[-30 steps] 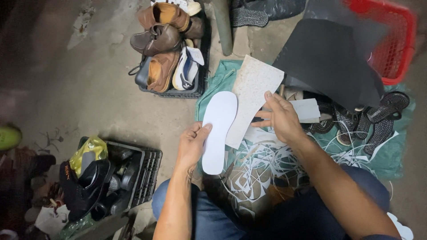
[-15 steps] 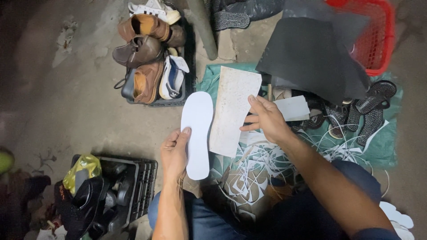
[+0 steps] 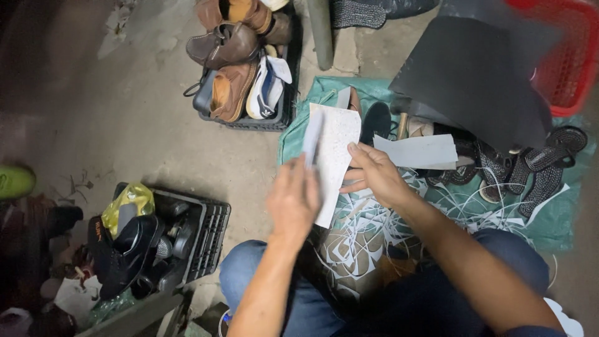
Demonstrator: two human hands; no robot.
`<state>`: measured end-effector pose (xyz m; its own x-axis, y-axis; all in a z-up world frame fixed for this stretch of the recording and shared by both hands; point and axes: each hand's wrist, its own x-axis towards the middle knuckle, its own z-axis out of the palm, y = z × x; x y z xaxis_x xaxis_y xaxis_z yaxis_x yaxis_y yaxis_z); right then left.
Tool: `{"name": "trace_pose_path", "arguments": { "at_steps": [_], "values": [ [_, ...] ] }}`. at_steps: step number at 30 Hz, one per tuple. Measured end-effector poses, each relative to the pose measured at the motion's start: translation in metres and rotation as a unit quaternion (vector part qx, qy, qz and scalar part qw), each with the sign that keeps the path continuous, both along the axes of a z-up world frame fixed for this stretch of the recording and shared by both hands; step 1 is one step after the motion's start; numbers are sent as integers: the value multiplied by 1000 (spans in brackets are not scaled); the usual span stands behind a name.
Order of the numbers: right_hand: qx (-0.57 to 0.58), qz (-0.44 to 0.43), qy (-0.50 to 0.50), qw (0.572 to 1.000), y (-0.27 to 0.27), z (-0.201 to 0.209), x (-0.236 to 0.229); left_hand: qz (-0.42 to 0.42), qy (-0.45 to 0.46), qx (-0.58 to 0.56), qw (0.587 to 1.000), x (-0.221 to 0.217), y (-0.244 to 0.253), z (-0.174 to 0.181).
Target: The person sits on the floor and uses large shears to cut a white shoe insole along a curved edge. They trim the excess material, rotate the insole to cut different sides, and then place the finished piece on a green tarp alongside other cut pieces.
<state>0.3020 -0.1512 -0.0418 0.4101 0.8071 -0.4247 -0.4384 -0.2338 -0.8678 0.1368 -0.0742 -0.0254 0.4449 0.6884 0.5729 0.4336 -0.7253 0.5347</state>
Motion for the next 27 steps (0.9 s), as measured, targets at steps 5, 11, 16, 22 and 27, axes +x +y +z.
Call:
{"name": "trace_pose_path", "arguments": {
  "at_steps": [5,11,16,22,27],
  "values": [
    [35,-3,62,997,2,-33,-5,-47,99,103,989,11,-16,-22],
    [99,5,113,989,-4,-11,5,-93,97,42,990,9,-17,-13],
    [118,10,90,989,-3,-17,2,-88,104,28,990,7,-15,-11],
    [63,-6,24,998,-3,-25,0,-90,59,-15,994,2,-8,-11],
    [61,-34,10,998,-2,-44,14,-75,-36,-188,979,-12,6,-9]
  ]
}}
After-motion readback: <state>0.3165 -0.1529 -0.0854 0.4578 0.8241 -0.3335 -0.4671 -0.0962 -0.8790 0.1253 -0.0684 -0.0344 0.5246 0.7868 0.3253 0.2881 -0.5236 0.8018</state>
